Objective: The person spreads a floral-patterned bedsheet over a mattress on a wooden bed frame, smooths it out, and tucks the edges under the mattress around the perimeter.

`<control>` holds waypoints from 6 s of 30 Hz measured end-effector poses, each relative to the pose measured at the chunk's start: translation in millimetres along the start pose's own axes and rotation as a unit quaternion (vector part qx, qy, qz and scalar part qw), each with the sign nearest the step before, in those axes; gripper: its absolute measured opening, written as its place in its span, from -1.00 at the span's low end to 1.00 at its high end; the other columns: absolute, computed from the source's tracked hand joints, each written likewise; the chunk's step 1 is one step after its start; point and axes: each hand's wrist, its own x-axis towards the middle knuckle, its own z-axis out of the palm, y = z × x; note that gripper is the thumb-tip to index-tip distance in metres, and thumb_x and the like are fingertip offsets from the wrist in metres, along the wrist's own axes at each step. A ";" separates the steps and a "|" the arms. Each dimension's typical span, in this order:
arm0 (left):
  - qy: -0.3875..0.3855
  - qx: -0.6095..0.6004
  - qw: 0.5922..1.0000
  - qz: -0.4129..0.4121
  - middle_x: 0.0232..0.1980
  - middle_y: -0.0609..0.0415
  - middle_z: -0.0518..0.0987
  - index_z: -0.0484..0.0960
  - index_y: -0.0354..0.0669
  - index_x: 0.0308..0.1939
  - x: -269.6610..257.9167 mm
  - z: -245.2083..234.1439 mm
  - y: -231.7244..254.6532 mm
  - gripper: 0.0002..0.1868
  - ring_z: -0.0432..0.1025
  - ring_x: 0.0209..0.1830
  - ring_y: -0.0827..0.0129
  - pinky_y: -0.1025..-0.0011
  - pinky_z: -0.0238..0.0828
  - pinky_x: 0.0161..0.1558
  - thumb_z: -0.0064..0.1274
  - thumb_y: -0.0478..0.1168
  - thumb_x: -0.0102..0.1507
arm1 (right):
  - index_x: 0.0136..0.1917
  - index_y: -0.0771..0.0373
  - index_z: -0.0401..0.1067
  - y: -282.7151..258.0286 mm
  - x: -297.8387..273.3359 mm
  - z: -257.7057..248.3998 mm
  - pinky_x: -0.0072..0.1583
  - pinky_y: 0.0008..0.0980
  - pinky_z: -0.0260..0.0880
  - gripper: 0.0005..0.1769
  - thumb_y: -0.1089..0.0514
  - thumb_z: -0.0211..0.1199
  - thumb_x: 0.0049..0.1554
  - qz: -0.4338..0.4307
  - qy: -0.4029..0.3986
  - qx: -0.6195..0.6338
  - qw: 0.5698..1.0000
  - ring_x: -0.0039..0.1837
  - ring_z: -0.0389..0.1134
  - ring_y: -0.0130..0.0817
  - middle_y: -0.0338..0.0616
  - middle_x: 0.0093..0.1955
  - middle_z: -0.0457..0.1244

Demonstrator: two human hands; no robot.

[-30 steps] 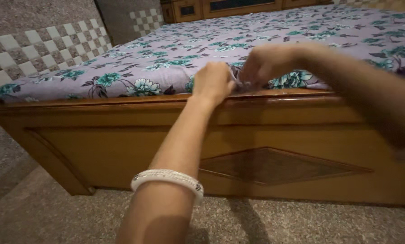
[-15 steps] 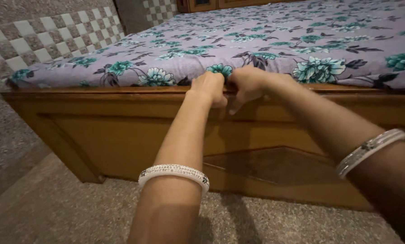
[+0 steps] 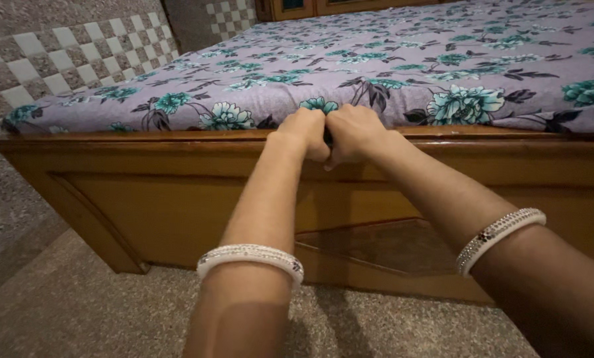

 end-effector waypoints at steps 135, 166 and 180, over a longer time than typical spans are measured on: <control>-0.146 -0.084 0.983 0.069 0.09 -0.01 0.68 0.71 -0.08 0.04 67.2 -3.1 267.5 -0.38 0.59 0.09 0.19 0.23 0.56 0.06 0.43 -0.10 -0.11 | -0.04 0.22 0.65 213.3 -147.0 -78.7 -0.11 -0.21 0.42 -0.48 0.04 0.64 -0.29 0.202 -0.276 0.060 0.938 -0.17 0.44 -0.20 -0.05 -0.21 0.44; -0.100 0.281 0.955 -0.009 0.02 -0.17 0.69 0.70 -0.21 0.07 103.8 33.4 343.0 -0.60 0.59 -0.02 -0.11 -0.11 0.41 -0.05 0.08 -0.02 0.30 | 0.26 0.13 0.45 289.2 -207.7 -41.8 0.10 -0.16 0.44 -0.09 0.09 0.57 -0.41 0.098 -0.121 0.121 0.980 0.09 0.46 -0.15 -0.05 0.04 0.44; -0.056 0.203 0.977 -0.010 -0.06 -0.15 0.72 0.71 -0.28 0.05 109.0 29.6 340.7 -0.65 0.62 -0.17 -0.10 -0.11 0.52 -0.29 0.09 -0.10 0.32 | 0.31 0.09 0.38 275.4 -213.2 -44.2 0.21 -0.18 0.35 -0.04 0.01 0.56 -0.40 0.134 -0.095 0.170 0.972 0.22 0.40 -0.18 -0.10 0.15 0.39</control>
